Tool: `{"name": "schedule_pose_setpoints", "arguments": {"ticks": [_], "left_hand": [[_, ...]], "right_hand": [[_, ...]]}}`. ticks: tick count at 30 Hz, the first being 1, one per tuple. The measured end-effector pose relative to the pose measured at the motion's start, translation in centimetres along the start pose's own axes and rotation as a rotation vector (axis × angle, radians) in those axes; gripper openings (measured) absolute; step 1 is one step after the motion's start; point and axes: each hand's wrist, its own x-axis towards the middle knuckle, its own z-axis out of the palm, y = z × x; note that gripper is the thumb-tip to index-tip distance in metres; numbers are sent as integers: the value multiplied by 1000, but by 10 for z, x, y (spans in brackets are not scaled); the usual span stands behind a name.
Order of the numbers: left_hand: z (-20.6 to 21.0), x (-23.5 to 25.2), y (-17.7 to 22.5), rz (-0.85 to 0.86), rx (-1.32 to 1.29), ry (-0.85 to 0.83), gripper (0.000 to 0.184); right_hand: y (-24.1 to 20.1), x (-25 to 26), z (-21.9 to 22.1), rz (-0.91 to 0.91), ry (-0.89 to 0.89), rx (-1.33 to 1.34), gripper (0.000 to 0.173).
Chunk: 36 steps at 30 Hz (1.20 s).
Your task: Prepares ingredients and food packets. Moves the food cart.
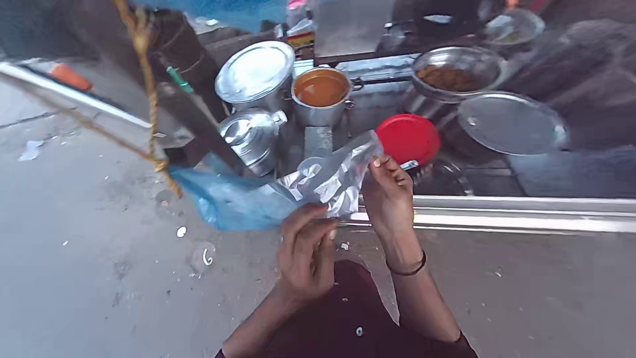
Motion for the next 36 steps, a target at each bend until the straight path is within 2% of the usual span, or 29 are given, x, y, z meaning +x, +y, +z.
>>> {"name": "schedule_pose_setpoints", "arguments": {"ticks": [2,6,7,8,10,12,14,16,17,18,19,21,23,24,26,28,29,32,34,36], "left_hand": [[29,12,-6,-93,-24,-105,30],[81,33,-24,-325,28,-430,83],[97,37,-31,-354,27,-487,85],[113,40,-39,-359,11,-501,75],[148,37,-46,-324,39,-429,44],[181,31,-40,-267,79,-291,33],[214,25,-24,-243,-17,-231,33],[252,23,-9,-336,-266,-334,45],[273,20,-5,-417,-427,-359,41],[292,14,-3,-491,-552,-336,29],[310,9,-3,-546,-612,-282,19],[332,0,-2,-621,-574,-138,8],[336,-5,-1,-706,-490,-26,7],[335,-5,0,-733,-471,-25,11],[332,-1,4,-789,-505,-133,30],[335,8,14,-880,-563,-197,52],[338,10,16,-916,-561,-129,46],[331,10,-7,-975,-463,183,12],[312,18,-29,-1051,-457,311,10],[296,26,-46,-1182,-562,406,15]], "right_hand": [[-14,2,-33,10,16,-147,13],[-35,0,-80,9,51,-239,6],[-39,2,-90,-4,82,-239,9],[-45,6,-100,-16,113,-254,12],[-56,16,-123,-15,159,-299,18],[-65,30,-151,4,177,-342,19],[-74,40,-179,34,177,-356,17],[-84,51,-201,85,127,-300,18],[-88,54,-210,111,99,-249,19],[-91,55,-220,129,78,-185,18],[-94,57,-231,146,72,-121,17],[-103,63,-257,194,125,-15,15],[-110,71,-278,220,186,-16,17],[-110,76,-284,206,179,-101,14],[-105,84,-285,163,48,-335,9],[-99,85,-272,182,-138,-477,12],[-96,86,-262,220,-165,-480,14],[-86,91,-243,362,-2,-212,23],[-81,100,-242,449,120,60,24],[-75,107,-243,538,110,233,25]]}}
